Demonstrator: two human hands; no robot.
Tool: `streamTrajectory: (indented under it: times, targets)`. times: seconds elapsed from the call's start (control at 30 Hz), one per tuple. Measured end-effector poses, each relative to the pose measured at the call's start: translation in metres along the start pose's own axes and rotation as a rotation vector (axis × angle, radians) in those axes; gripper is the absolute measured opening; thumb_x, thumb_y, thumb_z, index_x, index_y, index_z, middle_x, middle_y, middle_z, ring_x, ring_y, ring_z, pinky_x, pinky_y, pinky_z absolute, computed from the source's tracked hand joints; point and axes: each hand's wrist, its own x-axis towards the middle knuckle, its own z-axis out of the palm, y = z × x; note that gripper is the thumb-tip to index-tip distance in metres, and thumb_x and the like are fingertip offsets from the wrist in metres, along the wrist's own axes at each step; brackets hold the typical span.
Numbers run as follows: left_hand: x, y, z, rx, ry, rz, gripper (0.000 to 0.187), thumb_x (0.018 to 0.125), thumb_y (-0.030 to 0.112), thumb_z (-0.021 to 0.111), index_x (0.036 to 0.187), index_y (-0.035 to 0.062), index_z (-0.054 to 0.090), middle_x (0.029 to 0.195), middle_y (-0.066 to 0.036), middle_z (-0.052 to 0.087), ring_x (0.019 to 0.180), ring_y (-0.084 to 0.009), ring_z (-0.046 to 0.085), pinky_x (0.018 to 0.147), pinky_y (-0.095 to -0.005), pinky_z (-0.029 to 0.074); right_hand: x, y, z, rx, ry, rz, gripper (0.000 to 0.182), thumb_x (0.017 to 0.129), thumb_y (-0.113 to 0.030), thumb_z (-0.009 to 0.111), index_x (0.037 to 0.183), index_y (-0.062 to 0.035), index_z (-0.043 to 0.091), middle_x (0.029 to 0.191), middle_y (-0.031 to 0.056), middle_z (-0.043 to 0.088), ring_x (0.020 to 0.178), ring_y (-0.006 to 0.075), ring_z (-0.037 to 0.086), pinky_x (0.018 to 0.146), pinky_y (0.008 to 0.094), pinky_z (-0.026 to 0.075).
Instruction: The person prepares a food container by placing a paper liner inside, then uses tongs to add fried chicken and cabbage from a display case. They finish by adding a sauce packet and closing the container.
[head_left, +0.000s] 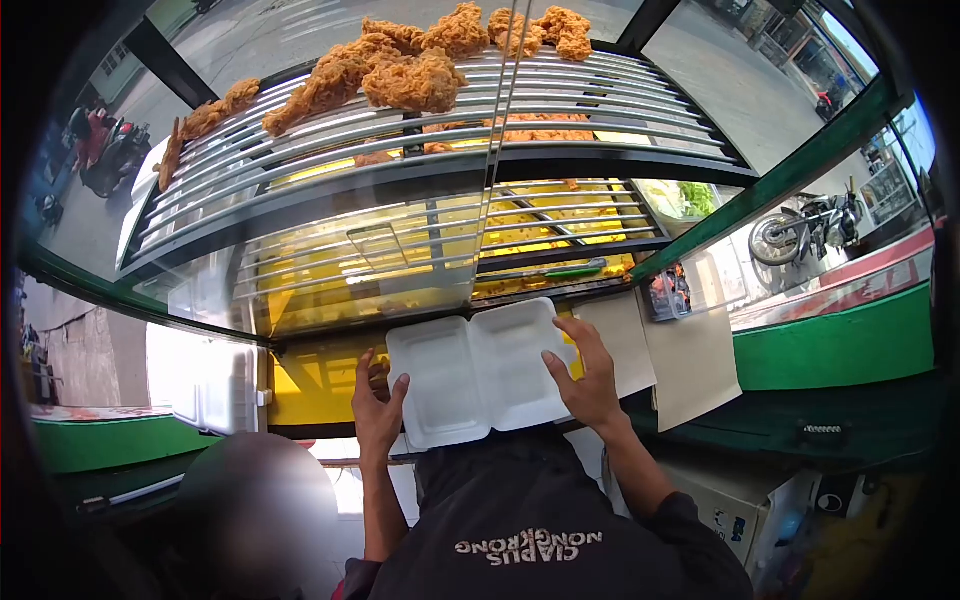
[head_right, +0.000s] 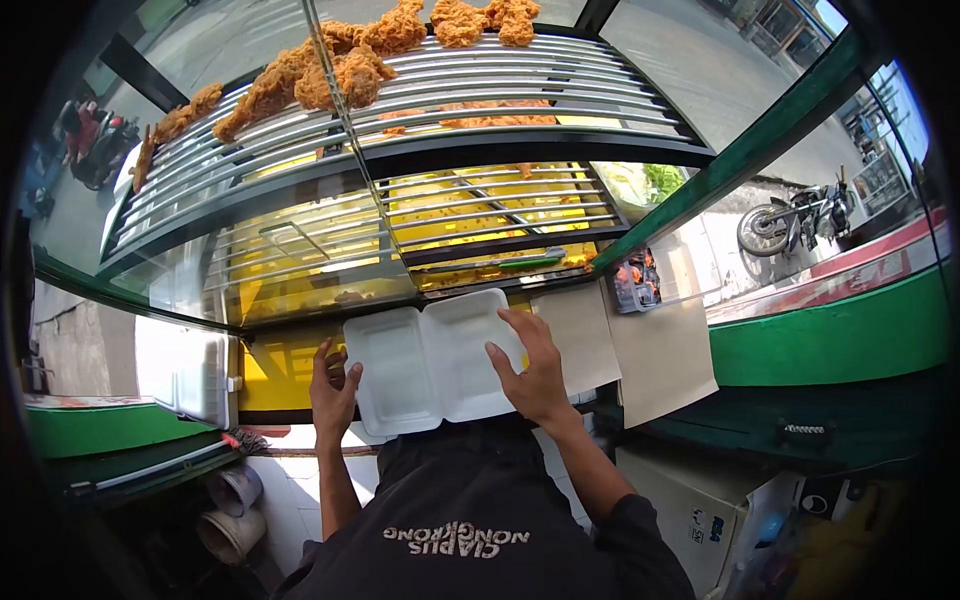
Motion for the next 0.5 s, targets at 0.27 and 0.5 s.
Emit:
streamTrajectory:
  times: [0.27,0.5]
  targets:
    - [-0.048,0.011,0.031,0.277,0.433,0.144,0.056,0.088,0.016,0.067,0.136,0.0012,0.044,0.130,-0.018,0.052,0.115,-0.0283,0.054,0.094,-0.0406,0.046,-0.043,0.087,-0.043,-0.433,-0.123,0.217,0.061,0.074,-0.023,0.075,0.125,0.0021,0.054,0.135,0.0241,0.045,0.127,0.0406,0.041,0.104,0.0452,0.040]
    - [-0.083,0.111,0.090,-0.099,-0.071,0.437,0.034,0.085,-0.001,0.066,0.117,-0.0002,0.058,0.100,-0.011,0.065,0.092,-0.0188,0.064,0.088,-0.0333,0.051,-0.030,0.086,-0.107,-0.302,-0.647,0.065,0.071,0.069,-0.025,0.082,0.132,-0.0114,0.054,0.149,0.0189,0.035,0.138,0.0355,0.034,0.111,0.0441,0.035]
